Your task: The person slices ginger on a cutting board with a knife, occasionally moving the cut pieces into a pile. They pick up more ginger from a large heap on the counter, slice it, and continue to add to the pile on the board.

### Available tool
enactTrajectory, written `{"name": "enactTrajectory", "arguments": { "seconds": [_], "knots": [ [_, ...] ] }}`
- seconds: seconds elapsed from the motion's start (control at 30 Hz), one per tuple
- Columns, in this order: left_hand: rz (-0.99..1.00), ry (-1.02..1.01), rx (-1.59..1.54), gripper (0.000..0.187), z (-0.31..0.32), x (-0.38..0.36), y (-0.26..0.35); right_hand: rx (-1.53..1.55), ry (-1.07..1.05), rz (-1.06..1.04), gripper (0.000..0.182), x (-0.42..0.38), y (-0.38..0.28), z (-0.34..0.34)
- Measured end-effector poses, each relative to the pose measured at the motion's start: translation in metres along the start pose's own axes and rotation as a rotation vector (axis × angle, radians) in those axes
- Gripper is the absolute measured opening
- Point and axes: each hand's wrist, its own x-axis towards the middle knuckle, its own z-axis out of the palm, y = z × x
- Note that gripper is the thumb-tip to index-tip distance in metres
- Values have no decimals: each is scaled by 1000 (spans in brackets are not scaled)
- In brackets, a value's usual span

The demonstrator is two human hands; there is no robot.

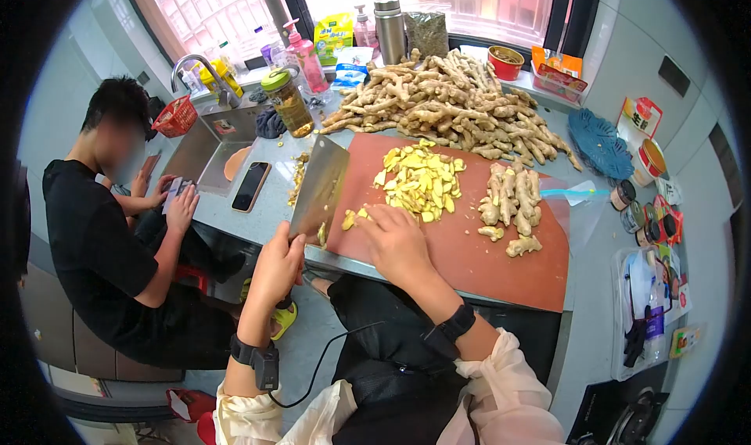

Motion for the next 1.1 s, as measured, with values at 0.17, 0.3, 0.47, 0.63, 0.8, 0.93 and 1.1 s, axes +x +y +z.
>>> {"name": "enactTrajectory", "arguments": {
  "seconds": [0.17, 0.3, 0.47, 0.63, 0.8, 0.93, 1.1],
  "knots": [
    [-46, 19, -81, 22, -15, -4, -4, -126, -265, -227, 42, 17, -2, 24],
    [-15, 33, -87, 21, -19, -8, -9, -355, -507, -87, 45, 44, 8, 24],
    [-38, -14, -99, 22, -13, -6, -14, -197, -203, 98, 42, 62, 36, 18],
    [8, -56, -55, 23, 1, -2, -20, 59, -223, 300, 36, 39, 34, -10],
    [-83, -163, -39, 25, 2, -5, 6, 109, -102, 279, 37, 18, 20, -4],
    [-8, -121, -20, 26, 9, -3, -10, -7, -32, 133, 33, 24, 10, 7],
    [-102, -128, 15, 26, 1, -6, -1, -183, -18, 29, 18, 42, 6, 35]
  ]
}}
